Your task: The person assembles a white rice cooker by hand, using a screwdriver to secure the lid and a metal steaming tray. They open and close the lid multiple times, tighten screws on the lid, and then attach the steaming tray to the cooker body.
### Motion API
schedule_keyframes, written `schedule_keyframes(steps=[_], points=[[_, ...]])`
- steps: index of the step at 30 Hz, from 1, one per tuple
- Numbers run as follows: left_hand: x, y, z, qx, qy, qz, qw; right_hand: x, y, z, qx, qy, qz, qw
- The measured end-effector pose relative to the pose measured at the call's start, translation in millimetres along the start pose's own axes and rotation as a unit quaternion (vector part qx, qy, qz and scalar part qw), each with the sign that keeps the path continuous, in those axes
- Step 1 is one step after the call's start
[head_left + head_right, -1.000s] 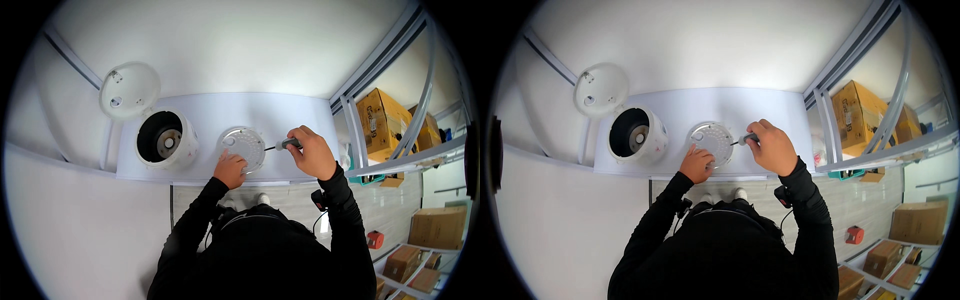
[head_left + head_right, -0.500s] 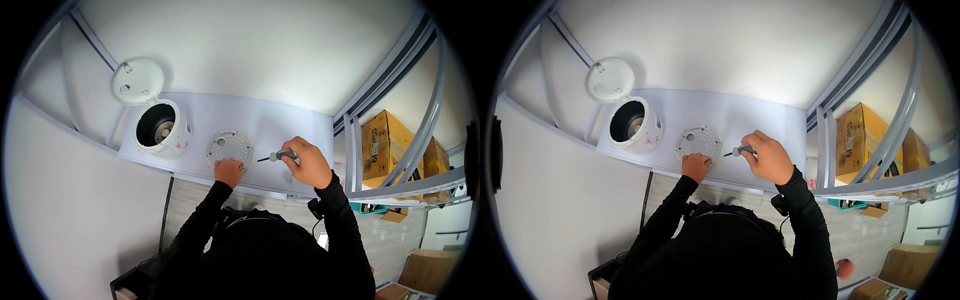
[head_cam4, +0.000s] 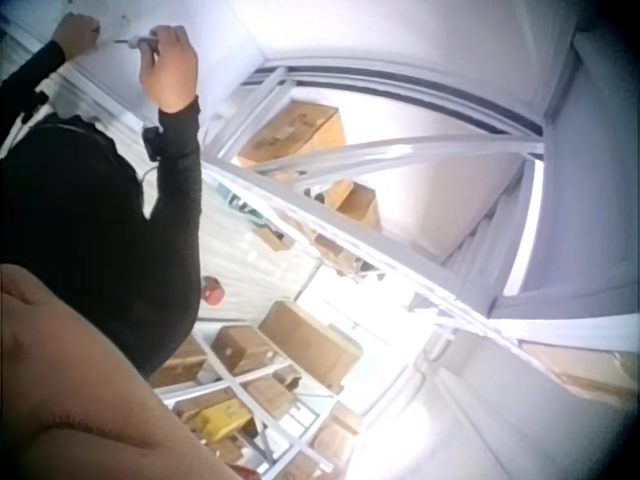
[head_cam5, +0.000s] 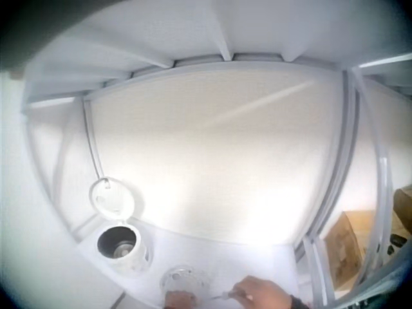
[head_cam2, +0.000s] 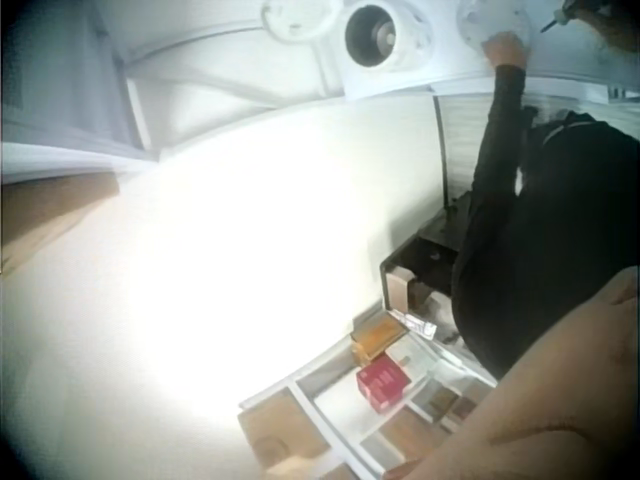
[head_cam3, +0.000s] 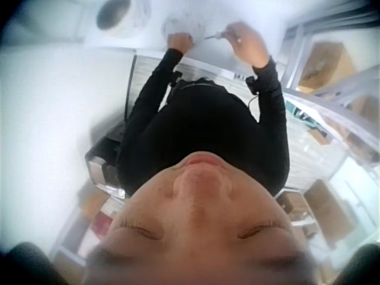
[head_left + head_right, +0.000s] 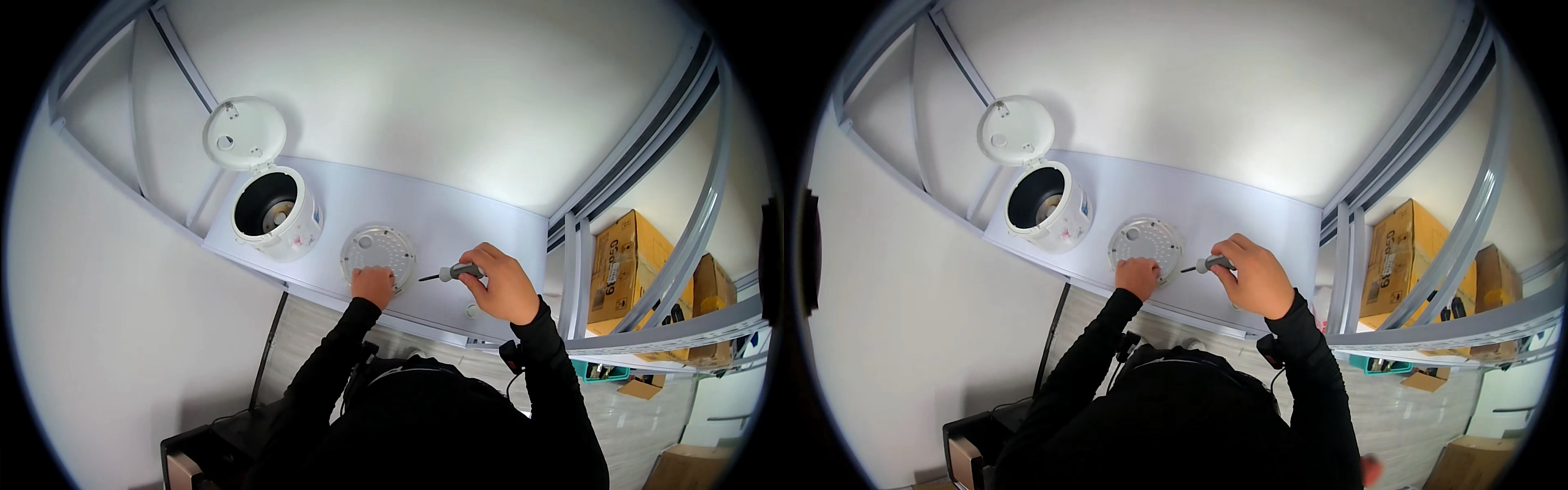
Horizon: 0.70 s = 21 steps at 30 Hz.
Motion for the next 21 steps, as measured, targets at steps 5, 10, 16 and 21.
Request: schedule_keyframes(steps=[5, 10, 16, 21], points=[[3, 7, -12, 0.006, 0.02, 0.023, 1.0, 7, 5, -5, -0.006, 0.001, 0.01, 1.0], [-3, 9, -14, 0.008, 0.037, 0.031, 0.999, 6, 5, -7, -0.024, 0.007, 0.017, 1.0], [-2, 7, -12, 0.025, 0.017, 0.029, 0.999, 10, 4, -6, -0.018, -0.004, 0.009, 1.0], [-5, 10, -8, 0.054, -0.001, 0.026, 0.998, 8, -1, -6, -0.003, -0.026, -0.006, 1.0]])
Point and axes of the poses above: each hand's wrist, its own y-axis away from the middle knuckle, its own z-axis out of the palm, x = y × z, the point moved 7 cm from there along -y, towards the middle knuckle, and after that the axes turned 10 degrees about -y, right-handed, at the moved point
